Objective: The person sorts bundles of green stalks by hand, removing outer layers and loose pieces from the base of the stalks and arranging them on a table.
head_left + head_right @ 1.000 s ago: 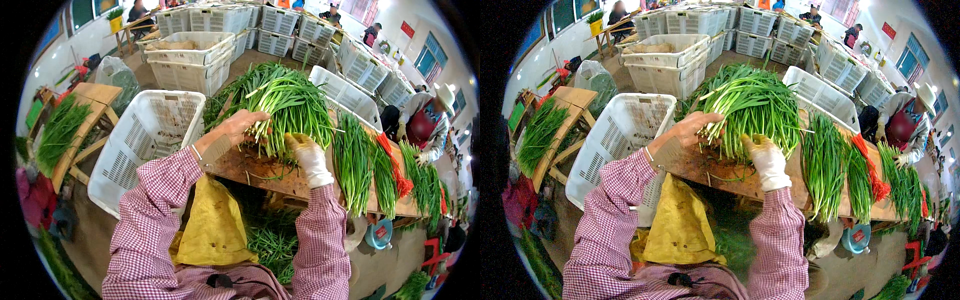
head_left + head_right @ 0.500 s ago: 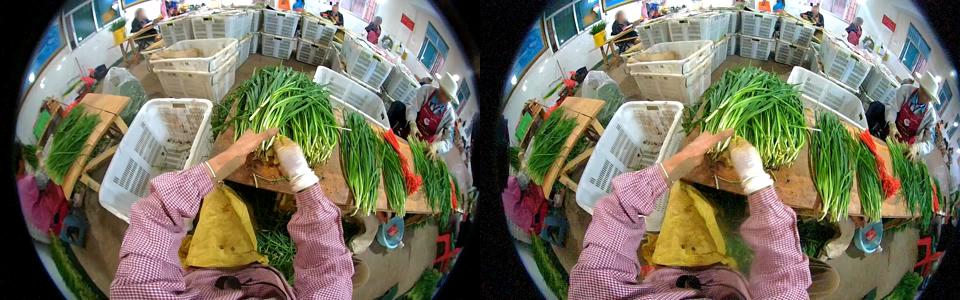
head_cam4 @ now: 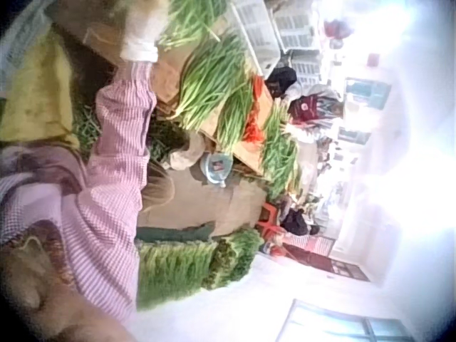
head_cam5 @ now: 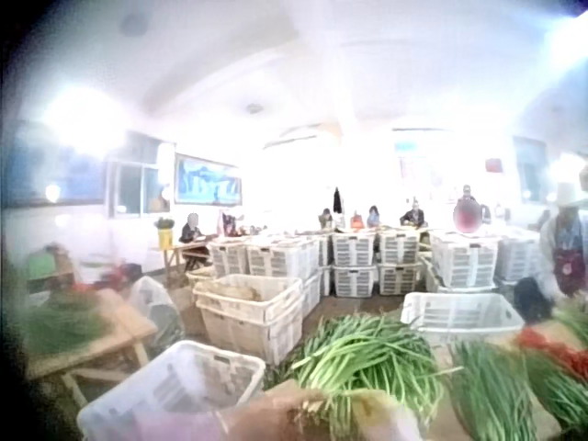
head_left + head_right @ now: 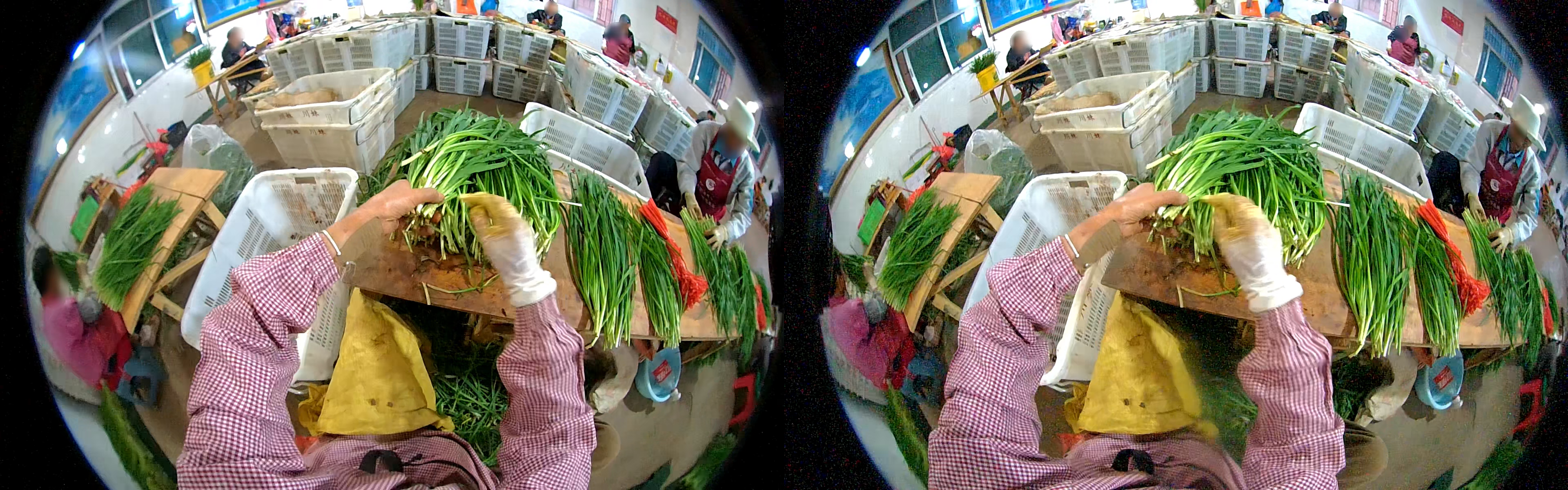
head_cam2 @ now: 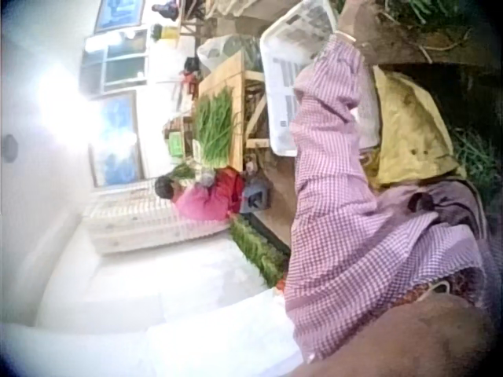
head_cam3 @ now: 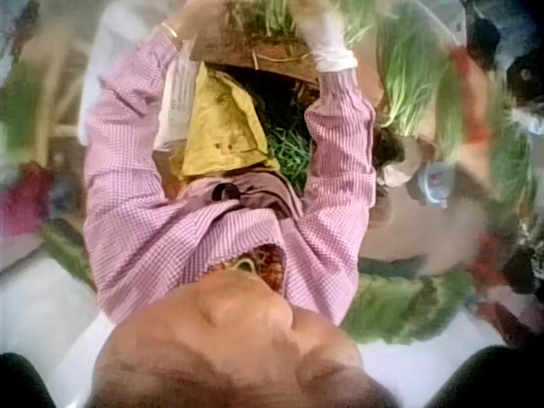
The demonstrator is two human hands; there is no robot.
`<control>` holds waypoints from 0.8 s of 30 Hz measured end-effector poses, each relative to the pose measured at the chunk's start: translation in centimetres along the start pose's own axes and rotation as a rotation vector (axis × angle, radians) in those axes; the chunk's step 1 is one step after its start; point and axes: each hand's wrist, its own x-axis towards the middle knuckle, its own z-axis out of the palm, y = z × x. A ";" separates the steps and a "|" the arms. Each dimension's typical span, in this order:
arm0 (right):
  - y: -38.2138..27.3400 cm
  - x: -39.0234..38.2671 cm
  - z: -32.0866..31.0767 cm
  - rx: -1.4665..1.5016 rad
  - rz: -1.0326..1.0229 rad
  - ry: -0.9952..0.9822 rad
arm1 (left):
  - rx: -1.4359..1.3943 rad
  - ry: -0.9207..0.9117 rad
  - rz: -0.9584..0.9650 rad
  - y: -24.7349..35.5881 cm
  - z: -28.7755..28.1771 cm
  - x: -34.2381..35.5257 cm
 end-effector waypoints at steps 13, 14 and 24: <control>2.8 -2.6 -1.5 0.301 0.456 -0.234 | 0.204 -0.016 0.092 6.3 1.4 -3.9; 1.4 -2.3 -1.9 0.582 0.491 -0.106 | 0.222 -0.018 0.107 6.1 2.0 -4.4; -0.6 -3.6 -3.6 0.809 1.029 -0.344 | 1.018 0.249 0.189 -4.8 11.2 -5.1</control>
